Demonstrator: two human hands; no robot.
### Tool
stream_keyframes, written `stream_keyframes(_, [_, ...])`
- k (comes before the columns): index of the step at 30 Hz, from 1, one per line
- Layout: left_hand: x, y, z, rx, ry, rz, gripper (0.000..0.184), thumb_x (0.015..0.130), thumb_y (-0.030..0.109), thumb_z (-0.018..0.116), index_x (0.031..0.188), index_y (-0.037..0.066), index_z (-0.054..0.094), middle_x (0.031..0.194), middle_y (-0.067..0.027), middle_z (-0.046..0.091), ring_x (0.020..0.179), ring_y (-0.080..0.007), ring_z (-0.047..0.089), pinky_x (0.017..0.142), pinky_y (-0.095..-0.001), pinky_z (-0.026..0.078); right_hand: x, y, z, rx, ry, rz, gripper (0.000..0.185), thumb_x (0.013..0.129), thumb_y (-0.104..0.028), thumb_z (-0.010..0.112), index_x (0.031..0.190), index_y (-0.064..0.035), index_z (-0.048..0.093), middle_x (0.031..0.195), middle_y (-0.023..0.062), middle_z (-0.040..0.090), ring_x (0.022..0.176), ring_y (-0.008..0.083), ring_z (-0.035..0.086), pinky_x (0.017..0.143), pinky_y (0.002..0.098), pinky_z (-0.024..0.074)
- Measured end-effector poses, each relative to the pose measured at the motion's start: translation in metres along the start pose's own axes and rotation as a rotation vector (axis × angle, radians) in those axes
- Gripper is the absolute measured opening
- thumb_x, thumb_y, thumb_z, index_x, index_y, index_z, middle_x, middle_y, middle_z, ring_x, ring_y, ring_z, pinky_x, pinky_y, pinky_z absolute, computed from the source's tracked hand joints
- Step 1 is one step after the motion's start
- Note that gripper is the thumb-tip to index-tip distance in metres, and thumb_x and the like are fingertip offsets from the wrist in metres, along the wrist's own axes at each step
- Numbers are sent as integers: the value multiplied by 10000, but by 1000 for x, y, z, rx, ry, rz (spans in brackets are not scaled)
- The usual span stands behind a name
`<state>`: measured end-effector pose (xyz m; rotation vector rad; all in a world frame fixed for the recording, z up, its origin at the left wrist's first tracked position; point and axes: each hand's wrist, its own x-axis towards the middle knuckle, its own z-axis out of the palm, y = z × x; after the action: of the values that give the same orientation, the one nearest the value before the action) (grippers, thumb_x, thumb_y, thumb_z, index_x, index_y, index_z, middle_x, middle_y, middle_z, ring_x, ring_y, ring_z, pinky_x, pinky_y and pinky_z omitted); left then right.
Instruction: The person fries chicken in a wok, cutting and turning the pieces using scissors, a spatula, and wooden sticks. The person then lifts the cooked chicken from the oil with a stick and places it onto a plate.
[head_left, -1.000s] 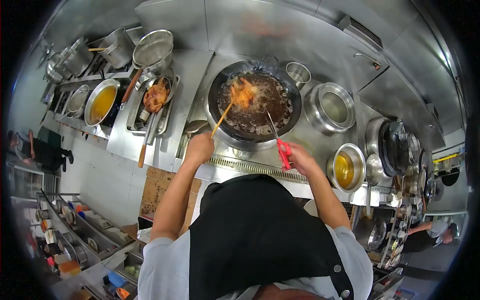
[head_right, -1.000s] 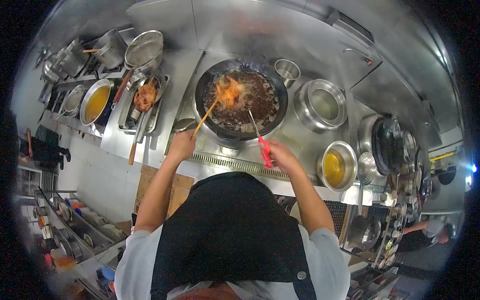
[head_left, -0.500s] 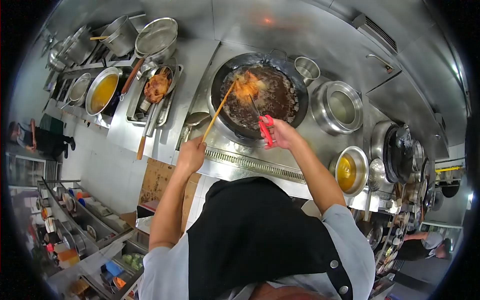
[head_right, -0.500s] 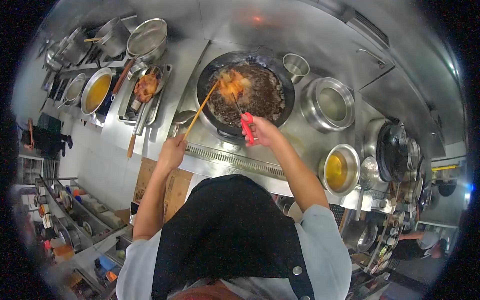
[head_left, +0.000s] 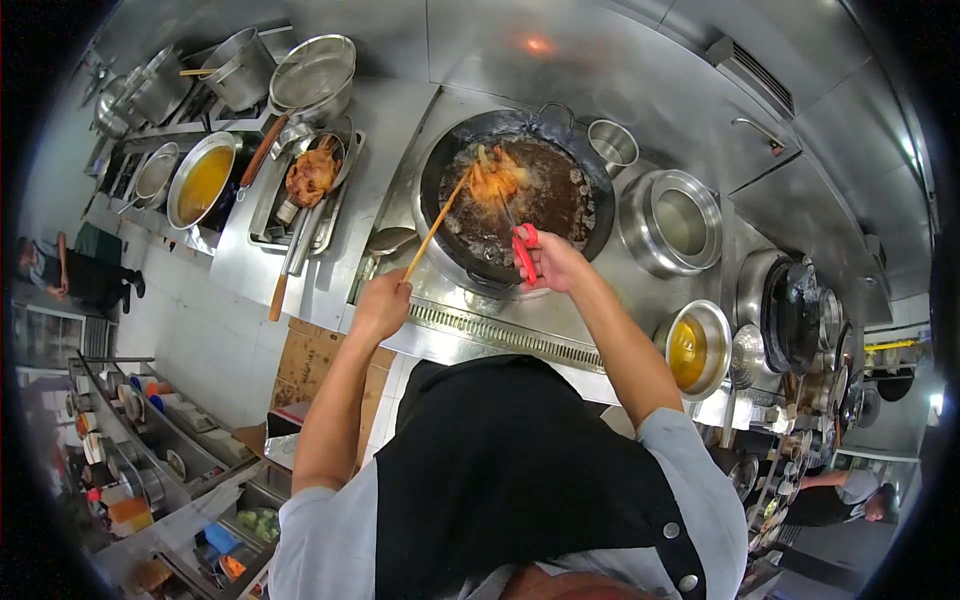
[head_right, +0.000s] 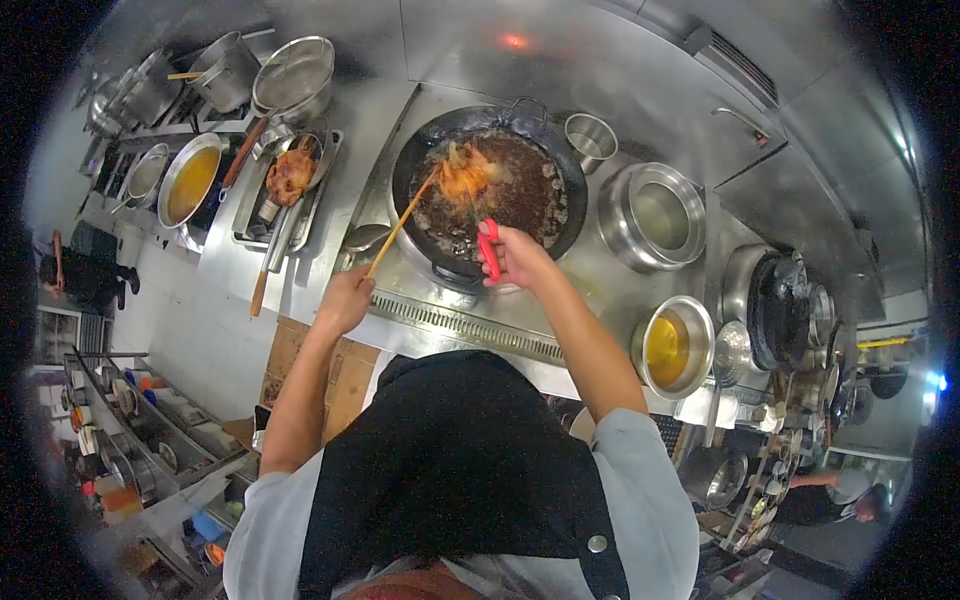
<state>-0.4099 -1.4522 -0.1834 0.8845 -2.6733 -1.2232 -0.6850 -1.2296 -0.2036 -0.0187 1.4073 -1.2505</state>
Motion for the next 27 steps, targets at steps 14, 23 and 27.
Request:
stream_keyframes(14, [1, -4, 4, 46, 28, 7, 351, 960, 173, 594, 1261, 16, 680, 1080, -301, 694, 1041, -467, 668, 899, -516, 523, 53, -24, -1, 26, 24, 16, 413, 898, -541, 745, 960, -141, 662, 836, 3, 682, 683, 161, 650, 723, 446, 589])
stream_keyframes(23, [-2, -9, -5, 81, 86, -41, 328, 973, 164, 580, 1238, -3, 678, 974, -310, 705, 947, -483, 679, 862, -562, 531, 74, -15, -10, 121, 4, -70, 274, 929, -396, 765, 940, -139, 673, 816, 12, 675, 661, 149, 640, 618, 383, 563])
stream_keyframes(27, [-28, -2, -11, -109, 80, 7, 306, 951, 108, 594, 1221, -4, 685, 919, -299, 707, 878, -479, 689, 802, -554, 545, 59, -9, -1, -5, 76, -78, 240, 939, -332, 776, 961, -121, 664, 808, 20, 669, 630, 146, 630, 590, 371, 562])
